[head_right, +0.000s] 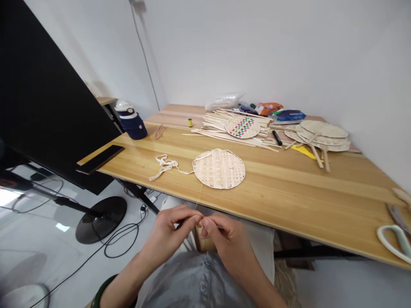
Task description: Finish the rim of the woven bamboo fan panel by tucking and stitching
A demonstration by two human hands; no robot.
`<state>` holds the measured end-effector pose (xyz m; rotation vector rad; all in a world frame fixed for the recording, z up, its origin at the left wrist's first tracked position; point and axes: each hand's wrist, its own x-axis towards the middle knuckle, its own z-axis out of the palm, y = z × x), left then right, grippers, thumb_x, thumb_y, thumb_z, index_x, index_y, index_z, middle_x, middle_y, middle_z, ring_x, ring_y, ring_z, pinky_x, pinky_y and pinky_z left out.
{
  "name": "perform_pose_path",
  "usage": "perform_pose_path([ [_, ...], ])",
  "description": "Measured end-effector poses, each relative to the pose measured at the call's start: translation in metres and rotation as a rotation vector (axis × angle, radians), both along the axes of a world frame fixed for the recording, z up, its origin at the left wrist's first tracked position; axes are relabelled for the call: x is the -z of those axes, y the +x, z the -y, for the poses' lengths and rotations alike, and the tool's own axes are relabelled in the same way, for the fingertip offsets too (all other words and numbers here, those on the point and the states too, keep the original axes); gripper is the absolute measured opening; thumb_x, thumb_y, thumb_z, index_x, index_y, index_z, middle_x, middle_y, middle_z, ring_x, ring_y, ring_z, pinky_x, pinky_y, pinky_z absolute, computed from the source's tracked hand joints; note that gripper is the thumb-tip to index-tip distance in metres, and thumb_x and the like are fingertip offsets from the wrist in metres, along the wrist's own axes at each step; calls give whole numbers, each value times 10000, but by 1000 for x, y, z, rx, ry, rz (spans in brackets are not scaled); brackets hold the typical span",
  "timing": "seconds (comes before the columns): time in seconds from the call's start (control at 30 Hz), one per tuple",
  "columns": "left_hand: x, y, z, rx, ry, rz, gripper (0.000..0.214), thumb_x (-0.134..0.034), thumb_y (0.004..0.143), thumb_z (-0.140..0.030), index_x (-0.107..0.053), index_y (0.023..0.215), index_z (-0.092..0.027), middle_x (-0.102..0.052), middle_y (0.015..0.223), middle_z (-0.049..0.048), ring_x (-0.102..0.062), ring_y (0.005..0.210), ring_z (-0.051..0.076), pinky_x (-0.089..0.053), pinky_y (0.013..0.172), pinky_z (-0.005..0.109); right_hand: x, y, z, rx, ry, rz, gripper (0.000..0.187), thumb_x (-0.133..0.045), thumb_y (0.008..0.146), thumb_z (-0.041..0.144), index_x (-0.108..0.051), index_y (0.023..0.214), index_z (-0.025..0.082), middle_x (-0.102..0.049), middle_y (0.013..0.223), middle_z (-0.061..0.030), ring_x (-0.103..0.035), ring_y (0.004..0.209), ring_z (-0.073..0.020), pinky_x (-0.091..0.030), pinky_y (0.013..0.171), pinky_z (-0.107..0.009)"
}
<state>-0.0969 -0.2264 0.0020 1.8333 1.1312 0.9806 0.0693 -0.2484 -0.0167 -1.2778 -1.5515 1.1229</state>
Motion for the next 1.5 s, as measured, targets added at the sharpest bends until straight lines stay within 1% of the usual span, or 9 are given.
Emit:
perform_pose_path([
  [0.13,0,2,-2,-33,-142,72,197,-594,858,-213,-752,753,-159,-695,679,26,-551,572,112,-393,543,209,-3,1,-3,-14,-227,-208,332,-552,870,459,-686,741,184,-650,662,-16,-610,655,-158,-481,653,-262],
  [0.27,-1,6,-2,-65,-208,75,190,-601,820,-163,-761,719,-140,-711,657,42,-550,574,120,-370,531,217,-2,3,-6,-11,-336,-200,292,-649,797,468,-715,775,185,-668,694,-21,-614,692,-169,-462,673,-263],
  [0.43,2,4,-4,-77,-216,101,198,-602,826,-201,-769,740,-139,-693,640,42,-523,541,113,-364,505,214,1,-3,-8,62,-301,-236,289,-701,743,461,-673,690,178,-633,658,-5,-565,646,-150,-429,664,-264],
  [0.63,7,0,-4,-53,-212,105,216,-609,845,-296,-768,824,-151,-685,708,50,-533,554,119,-405,492,207,4,-7,-6,90,-231,-253,288,-672,781,426,-589,679,169,-578,614,18,-524,586,-125,-392,614,-260],
  [0.8,4,3,-2,-52,-159,76,208,-604,847,-270,-768,808,-148,-667,688,48,-536,554,117,-399,482,203,7,-5,-4,84,-200,-210,300,-643,797,439,-555,678,178,-534,587,24,-480,577,-126,-371,580,-257],
  [1.03,4,2,-4,-73,-138,96,221,-593,850,-258,-764,799,-128,-666,672,50,-516,510,102,-395,471,204,6,-2,-6,71,-133,-141,264,-624,816,434,-674,745,184,-583,675,-2,-480,595,-128,-386,565,-253],
  [1.13,7,1,-4,-66,-186,151,233,-609,840,-302,-767,833,-131,-671,699,56,-517,506,103,-404,457,206,0,-2,-5,48,-146,-129,242,-604,836,411,-683,789,187,-611,726,-9,-489,600,-126,-387,572,-257],
  [1.27,8,3,-5,-49,-264,200,223,-633,813,-308,-759,805,-125,-666,685,44,-503,473,86,-394,453,199,-4,0,-6,-2,-184,-202,238,-612,833,393,-658,770,168,-571,657,14,-472,581,-110,-375,588,-253],
  [1.5,8,7,-2,-46,-401,225,262,-635,794,-353,-734,788,-110,-595,562,7,-473,437,81,-360,432,192,-1,4,-4,28,-298,-330,316,-678,780,457,-582,699,167,-520,608,31,-407,537,-90,-323,507,-225],
])
